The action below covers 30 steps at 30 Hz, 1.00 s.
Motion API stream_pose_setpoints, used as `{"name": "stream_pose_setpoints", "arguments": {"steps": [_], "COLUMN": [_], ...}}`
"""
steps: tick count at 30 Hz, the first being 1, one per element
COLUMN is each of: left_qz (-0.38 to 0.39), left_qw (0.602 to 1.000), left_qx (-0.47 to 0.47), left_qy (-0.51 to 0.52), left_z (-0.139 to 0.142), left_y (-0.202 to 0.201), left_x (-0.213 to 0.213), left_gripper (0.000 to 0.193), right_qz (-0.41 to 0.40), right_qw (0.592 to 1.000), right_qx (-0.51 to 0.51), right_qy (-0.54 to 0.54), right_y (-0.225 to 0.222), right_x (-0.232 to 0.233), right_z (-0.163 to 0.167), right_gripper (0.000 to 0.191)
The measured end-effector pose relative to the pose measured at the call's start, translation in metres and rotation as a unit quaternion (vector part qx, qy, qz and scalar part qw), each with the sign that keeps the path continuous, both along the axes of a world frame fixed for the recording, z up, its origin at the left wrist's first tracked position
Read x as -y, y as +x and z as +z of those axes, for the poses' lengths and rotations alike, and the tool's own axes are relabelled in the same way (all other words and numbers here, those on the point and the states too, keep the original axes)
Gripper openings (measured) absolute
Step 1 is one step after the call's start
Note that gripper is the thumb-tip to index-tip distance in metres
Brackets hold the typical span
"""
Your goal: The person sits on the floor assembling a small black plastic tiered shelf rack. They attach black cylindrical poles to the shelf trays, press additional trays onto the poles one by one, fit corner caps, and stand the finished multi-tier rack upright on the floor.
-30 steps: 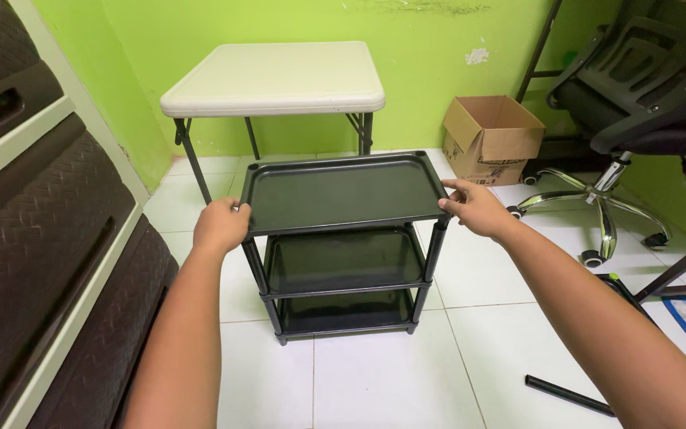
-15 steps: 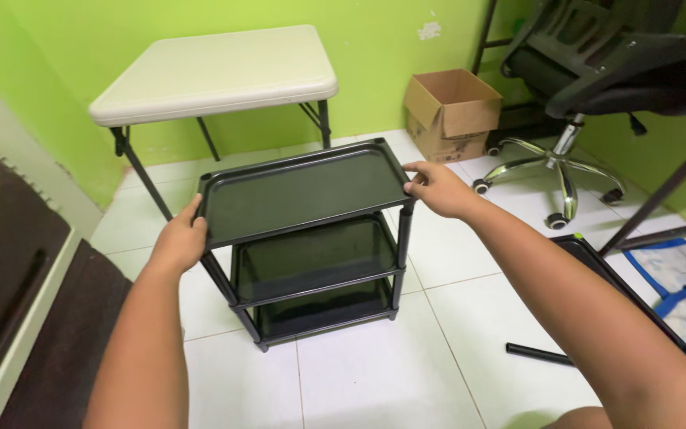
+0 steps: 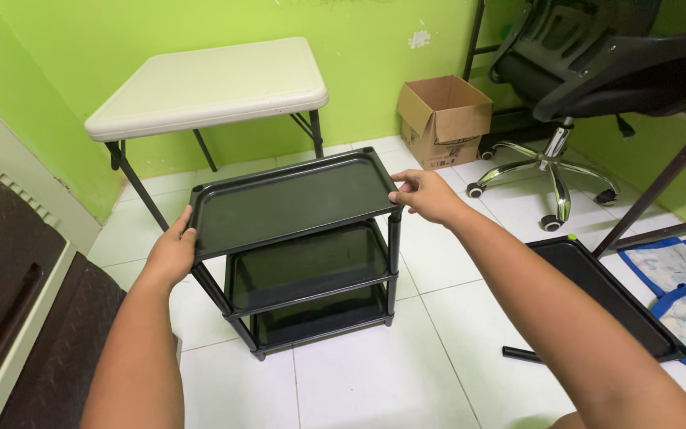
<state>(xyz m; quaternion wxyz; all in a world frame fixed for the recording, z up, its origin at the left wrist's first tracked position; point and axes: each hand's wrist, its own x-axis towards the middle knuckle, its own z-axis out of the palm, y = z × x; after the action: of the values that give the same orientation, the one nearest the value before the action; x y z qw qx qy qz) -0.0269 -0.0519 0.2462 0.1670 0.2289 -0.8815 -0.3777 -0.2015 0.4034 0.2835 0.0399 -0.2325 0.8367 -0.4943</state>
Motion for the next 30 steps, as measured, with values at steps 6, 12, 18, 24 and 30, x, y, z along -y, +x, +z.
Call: {"name": "stream_pose_setpoints", "arguments": {"steps": [6, 12, 18, 24, 30], "left_qz": [-0.006, 0.001, -0.015, -0.049, -0.012], "left_qw": [0.998, 0.993, 0.979, 0.991, 0.991], "left_qx": [-0.021, 0.002, 0.014, -0.035, -0.002], "left_qy": [0.060, 0.114, 0.202, 0.123, 0.132], "left_z": [-0.002, 0.013, 0.021, 0.011, 0.009], "left_y": [0.000, 0.010, 0.013, 0.004, 0.005], "left_x": [0.000, -0.011, -0.015, -0.006, -0.006], "left_gripper": [0.057, 0.057, 0.059, 0.058, 0.058], "right_qz": [-0.025, -0.034, -0.053, -0.053, -0.043], "right_qw": [0.991, 0.991, 0.992, 0.990, 0.986], "right_qx": [0.129, 0.115, 0.072, 0.102, 0.145], "right_qy": [0.023, 0.051, 0.087, 0.077, 0.063], "right_y": [0.000, 0.011, 0.013, 0.008, -0.007], "right_x": [0.001, 0.000, 0.001, 0.000, -0.001], "right_z": [0.009, 0.020, 0.019, 0.002, -0.006], "right_gripper": [0.029, 0.030, 0.034, 0.034, 0.041]}}
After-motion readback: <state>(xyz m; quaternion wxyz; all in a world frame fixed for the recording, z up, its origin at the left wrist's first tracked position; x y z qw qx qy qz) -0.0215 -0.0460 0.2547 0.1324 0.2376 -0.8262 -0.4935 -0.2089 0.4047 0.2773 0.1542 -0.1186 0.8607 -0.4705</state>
